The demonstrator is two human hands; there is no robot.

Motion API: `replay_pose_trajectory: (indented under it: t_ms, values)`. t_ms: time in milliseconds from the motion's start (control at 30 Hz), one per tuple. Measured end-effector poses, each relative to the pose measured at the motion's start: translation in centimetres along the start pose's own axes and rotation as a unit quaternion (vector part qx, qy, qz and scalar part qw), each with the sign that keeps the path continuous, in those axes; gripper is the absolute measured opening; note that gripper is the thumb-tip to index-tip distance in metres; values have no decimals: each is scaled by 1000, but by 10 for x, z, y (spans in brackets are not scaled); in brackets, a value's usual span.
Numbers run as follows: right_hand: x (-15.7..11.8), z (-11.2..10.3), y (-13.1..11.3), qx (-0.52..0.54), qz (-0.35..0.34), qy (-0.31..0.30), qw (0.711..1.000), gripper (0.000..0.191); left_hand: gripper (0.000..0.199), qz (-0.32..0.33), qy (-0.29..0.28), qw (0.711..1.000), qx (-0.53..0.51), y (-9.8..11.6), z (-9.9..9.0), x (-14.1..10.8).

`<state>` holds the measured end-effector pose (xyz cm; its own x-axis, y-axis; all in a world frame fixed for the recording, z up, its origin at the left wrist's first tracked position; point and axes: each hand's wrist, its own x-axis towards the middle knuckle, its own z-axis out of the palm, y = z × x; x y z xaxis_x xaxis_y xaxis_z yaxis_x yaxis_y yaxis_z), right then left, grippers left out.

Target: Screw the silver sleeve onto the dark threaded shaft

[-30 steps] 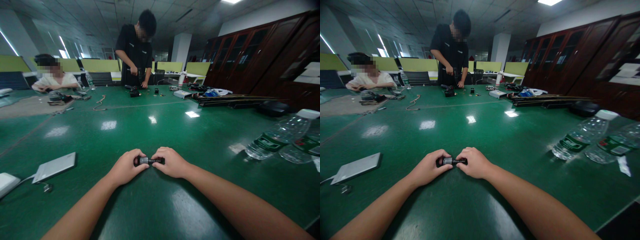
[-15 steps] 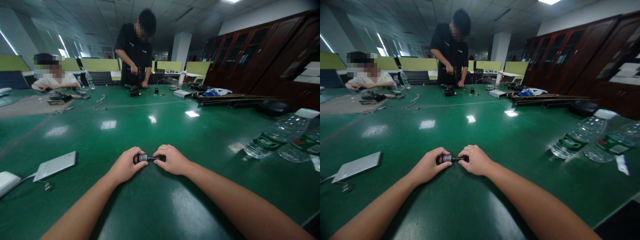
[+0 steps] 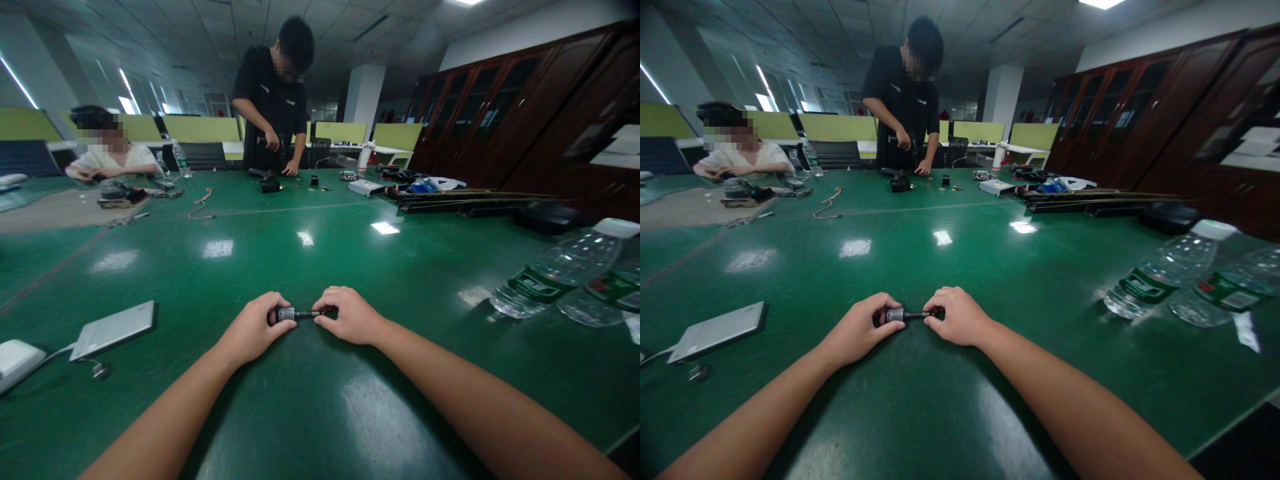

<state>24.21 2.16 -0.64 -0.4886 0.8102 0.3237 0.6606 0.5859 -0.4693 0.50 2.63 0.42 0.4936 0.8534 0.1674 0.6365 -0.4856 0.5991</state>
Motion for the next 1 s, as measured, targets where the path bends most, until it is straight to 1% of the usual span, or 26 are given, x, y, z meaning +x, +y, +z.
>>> replay_pose_trajectory:
  t_ms: [67, 167, 233, 300, 400, 567, 633, 700, 733, 800, 900, 1000]
  values:
    - [0, -2, 3, -11, 11, 4, 1000, 9, 20, 4, 2, 1000, 2, 0, 0, 0]
    - [0, -6, 11, -29, 50, 19, 998, 9, 20, 8, 6, 1000, 4, -1, -1, 0]
    - [0, -8, 15, -25, 77, 25, 996, 9, 20, 6, 7, 1000, 5, -1, -1, 0]
    - [1, -8, 17, -12, 83, 25, 996, 9, 20, 2, 9, 1000, 6, 0, -1, 0]
    - [0, -7, 13, 3, 66, 22, 998, 10, 20, 1, 15, 1000, 8, 0, -1, 0]
    - [1, -3, 5, 30, 16, 10, 999, 13, 20, 9, 14, 1000, 8, -1, -1, -1]
    - [1, 1, 3, 41, 14, 16, 999, 16, 20, 20, 10, 1000, -3, -1, -1, -2]
    - [3, 5, -1, 44, 28, 25, 998, 19, 21, 40, -1, 999, -24, -1, -1, -2]
    - [3, 7, -4, 42, 36, 26, 998, 19, 21, 50, -8, 998, -35, 0, -1, -2]
    - [5, 11, -8, 33, 19, 14, 999, 14, 19, 58, -17, 997, -47, 1, 0, -2]
    - [6, 15, -10, 25, -11, -2, 1000, 11, 16, 41, -19, 998, -36, 3, 0, -1]
    - [6, 15, -10, 26, -17, -6, 1000, 12, 19, 32, -20, 999, -22, 3, 1, 0]
